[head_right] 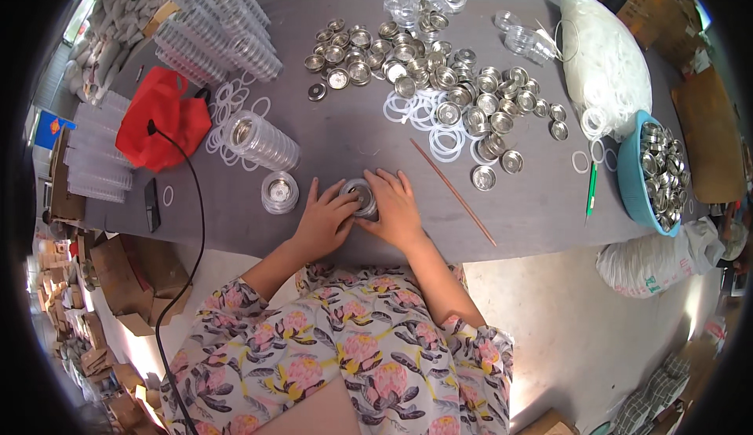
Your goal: The person assembles small clear plastic containers by placing metal mesh inserts into the bases and securing them with lids. They use a thin wooden stick to press the mesh inserts firmly into place. The person handles the components one by one, stacking the finished units on the table.
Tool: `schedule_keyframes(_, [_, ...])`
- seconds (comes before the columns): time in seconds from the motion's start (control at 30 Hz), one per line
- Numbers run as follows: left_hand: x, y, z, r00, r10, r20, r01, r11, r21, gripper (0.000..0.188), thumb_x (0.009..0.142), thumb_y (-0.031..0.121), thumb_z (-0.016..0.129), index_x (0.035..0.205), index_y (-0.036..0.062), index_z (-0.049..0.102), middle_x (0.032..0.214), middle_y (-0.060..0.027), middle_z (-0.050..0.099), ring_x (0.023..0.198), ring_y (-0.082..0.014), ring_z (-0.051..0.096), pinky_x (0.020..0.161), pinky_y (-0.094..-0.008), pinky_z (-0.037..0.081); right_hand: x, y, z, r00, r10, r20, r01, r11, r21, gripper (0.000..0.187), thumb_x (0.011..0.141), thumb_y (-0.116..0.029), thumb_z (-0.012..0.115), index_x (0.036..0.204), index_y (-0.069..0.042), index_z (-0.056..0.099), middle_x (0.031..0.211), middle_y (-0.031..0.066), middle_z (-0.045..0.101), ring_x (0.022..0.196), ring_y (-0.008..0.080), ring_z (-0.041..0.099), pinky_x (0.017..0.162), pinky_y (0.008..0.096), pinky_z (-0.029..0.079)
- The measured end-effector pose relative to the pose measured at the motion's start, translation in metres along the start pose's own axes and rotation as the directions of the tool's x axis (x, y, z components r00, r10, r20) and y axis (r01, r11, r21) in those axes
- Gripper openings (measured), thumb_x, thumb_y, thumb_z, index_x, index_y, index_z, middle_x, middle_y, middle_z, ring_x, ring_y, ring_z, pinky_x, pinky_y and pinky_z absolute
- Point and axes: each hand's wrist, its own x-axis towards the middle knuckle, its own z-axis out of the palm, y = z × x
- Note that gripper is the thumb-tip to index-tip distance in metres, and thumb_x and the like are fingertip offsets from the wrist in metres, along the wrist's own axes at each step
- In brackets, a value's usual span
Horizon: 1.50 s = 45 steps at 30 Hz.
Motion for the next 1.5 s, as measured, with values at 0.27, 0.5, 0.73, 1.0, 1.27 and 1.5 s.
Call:
schedule_keyframes(0.27, [0.004,0.006,0.006,0.999,0.003,0.038,-0.013,0.964,0.266,0.028,0.078,0.016,0.060,0.104,0.0068,0.059,0.115,-0.0063,0.058,0.126,-0.0310,0.038,0.105,-0.0643,0.012,0.000,0.002,0.005,1.000,-0.017,-0.013,0.016,1.000,-0.013,0.081,0.060,-0.025,0.078,0.129,-0.005,0.042,0.126,0.0109,0.049,0.124,0.0284,0.040,0.107,0.0482,0.022])
schedule_keyframes(0.5, [0.007,-0.009,-0.021,0.995,-0.098,-0.013,0.093,0.974,-0.205,0.021,0.074,0.013,0.067,0.094,0.0117,0.064,0.103,-0.0034,0.063,0.117,-0.0286,0.045,0.104,-0.0555,0.020,-0.002,0.000,-0.005,0.995,-0.016,-0.103,0.030,0.990,0.135,0.084,0.060,-0.024,0.079,0.132,-0.004,0.038,0.124,0.0154,0.051,0.121,0.0322,0.042,0.105,0.0468,0.026])
schedule_keyframes(0.73, [0.007,-0.033,-0.138,0.716,-0.182,-0.674,0.092,0.982,-0.167,0.017,0.074,0.012,0.068,0.091,0.0114,0.064,0.086,-0.0016,0.064,0.103,-0.0298,0.048,0.100,-0.0520,0.023,-0.007,0.011,0.004,0.979,0.075,-0.189,-0.014,0.953,0.304,0.077,0.065,-0.017,0.076,0.131,-0.001,0.038,0.118,0.0161,0.056,0.113,0.0339,0.048,0.100,0.0433,0.032])
schedule_keyframes(1.0, [0.002,-0.059,-0.147,0.865,-0.214,-0.454,0.302,0.945,0.130,0.018,0.079,0.019,0.063,0.095,0.0113,0.064,0.093,-0.0013,0.060,0.105,-0.0284,0.046,0.103,-0.0572,0.017,-0.005,0.009,0.004,0.974,0.070,-0.214,-0.001,0.952,0.306,0.065,0.068,-0.012,0.071,0.126,0.000,0.043,0.110,0.0157,0.060,0.107,0.0334,0.052,0.100,0.0439,0.031])
schedule_keyframes(1.27, [-0.001,-0.071,-0.108,0.592,-0.233,-0.771,0.086,0.970,-0.227,0.088,0.060,0.019,0.080,0.135,0.0106,0.036,0.138,-0.0185,0.028,0.123,-0.0332,0.037,0.105,-0.0500,0.023,-0.005,0.006,0.003,0.971,0.100,-0.219,-0.030,0.953,0.301,0.062,0.069,-0.011,0.069,0.125,0.001,0.044,0.109,0.0155,0.061,0.106,0.0334,0.052,0.101,0.0437,0.031])
schedule_keyframes(1.5, [-0.018,-0.133,-0.050,0.788,-0.514,-0.340,0.154,0.698,-0.699,0.087,0.061,0.008,0.082,0.132,0.0020,0.032,0.132,-0.0141,0.041,0.117,-0.0209,0.048,0.097,-0.0361,0.042,-0.004,0.003,-0.001,0.975,0.088,-0.204,-0.027,0.958,0.284,0.060,0.069,-0.011,0.069,0.123,0.000,0.046,0.108,0.0153,0.061,0.105,0.0330,0.053,0.101,0.0451,0.030])
